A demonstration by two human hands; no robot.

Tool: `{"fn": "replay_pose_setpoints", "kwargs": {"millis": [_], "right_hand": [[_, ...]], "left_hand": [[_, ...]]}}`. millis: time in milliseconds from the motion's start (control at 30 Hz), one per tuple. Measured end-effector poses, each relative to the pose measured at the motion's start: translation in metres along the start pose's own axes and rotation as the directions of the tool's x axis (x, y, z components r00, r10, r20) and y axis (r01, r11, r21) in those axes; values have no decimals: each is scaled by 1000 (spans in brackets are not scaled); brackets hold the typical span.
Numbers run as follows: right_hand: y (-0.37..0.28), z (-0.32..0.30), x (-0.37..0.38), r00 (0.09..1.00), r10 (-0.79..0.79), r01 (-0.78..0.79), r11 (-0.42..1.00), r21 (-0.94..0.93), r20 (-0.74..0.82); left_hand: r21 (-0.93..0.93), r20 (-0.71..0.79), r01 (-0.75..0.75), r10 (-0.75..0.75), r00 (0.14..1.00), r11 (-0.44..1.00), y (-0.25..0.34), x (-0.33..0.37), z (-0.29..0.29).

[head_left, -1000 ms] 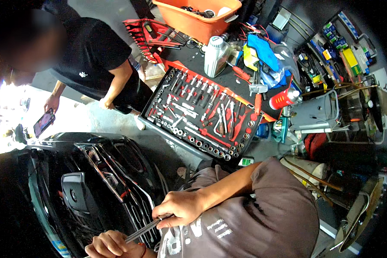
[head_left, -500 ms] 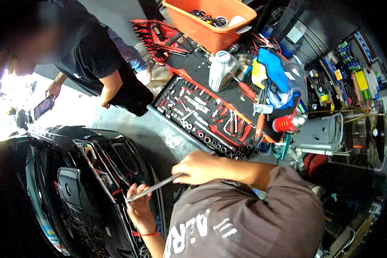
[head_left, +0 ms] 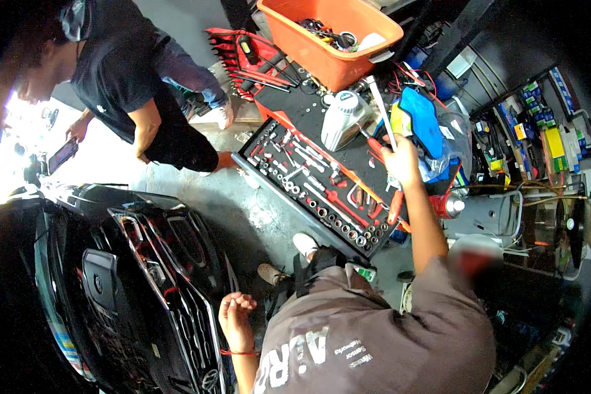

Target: The person removes the engine cover from a Volkswagen car and uses a screwdriver to work on a component within the engine bay. The person selects tools from a nearby toolbox and manipulates parts inside the engine compartment.

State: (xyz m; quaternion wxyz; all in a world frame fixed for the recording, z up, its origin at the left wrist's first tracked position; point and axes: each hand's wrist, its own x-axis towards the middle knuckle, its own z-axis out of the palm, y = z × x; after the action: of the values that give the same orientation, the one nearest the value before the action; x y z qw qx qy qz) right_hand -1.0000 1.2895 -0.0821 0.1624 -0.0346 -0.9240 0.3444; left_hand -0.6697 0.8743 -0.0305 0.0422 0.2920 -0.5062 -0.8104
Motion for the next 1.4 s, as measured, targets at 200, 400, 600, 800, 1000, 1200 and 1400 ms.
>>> {"fn": "replay_pose_setpoints", "kwargs": {"millis": [200, 400, 600, 800, 1000, 1200, 1400], "right_hand": [[13, 34, 24, 963, 162, -111, 966, -232, 216], [11, 19, 19, 993, 61, -54, 996, -75, 97], [-28, 35, -106, 918, 397, -359, 842, 403, -10], [-29, 53, -239, 924, 92, -144, 983, 114, 371], [-24, 65, -271, 825, 161, -153, 986, -61, 542], [-40, 56, -265, 815, 142, -132, 990, -58, 562], [-1, 53, -217, 946, 252, -200, 948, -247, 202]], "left_hand": [[55, -109, 83, -76, 991, 995, 6, -19, 3], [34, -130, 108, -103, 986, 994, 9, -25, 7], [100, -121, 131, -118, 986, 986, 14, -27, 16], [158, -91, 162, -149, 985, 974, 22, -28, 15], [135, -48, 143, -138, 989, 980, 26, -25, -9], [144, 18, 115, -119, 993, 983, 26, -32, -23], [143, -13, 92, -91, 996, 985, 31, -53, -43]]}}
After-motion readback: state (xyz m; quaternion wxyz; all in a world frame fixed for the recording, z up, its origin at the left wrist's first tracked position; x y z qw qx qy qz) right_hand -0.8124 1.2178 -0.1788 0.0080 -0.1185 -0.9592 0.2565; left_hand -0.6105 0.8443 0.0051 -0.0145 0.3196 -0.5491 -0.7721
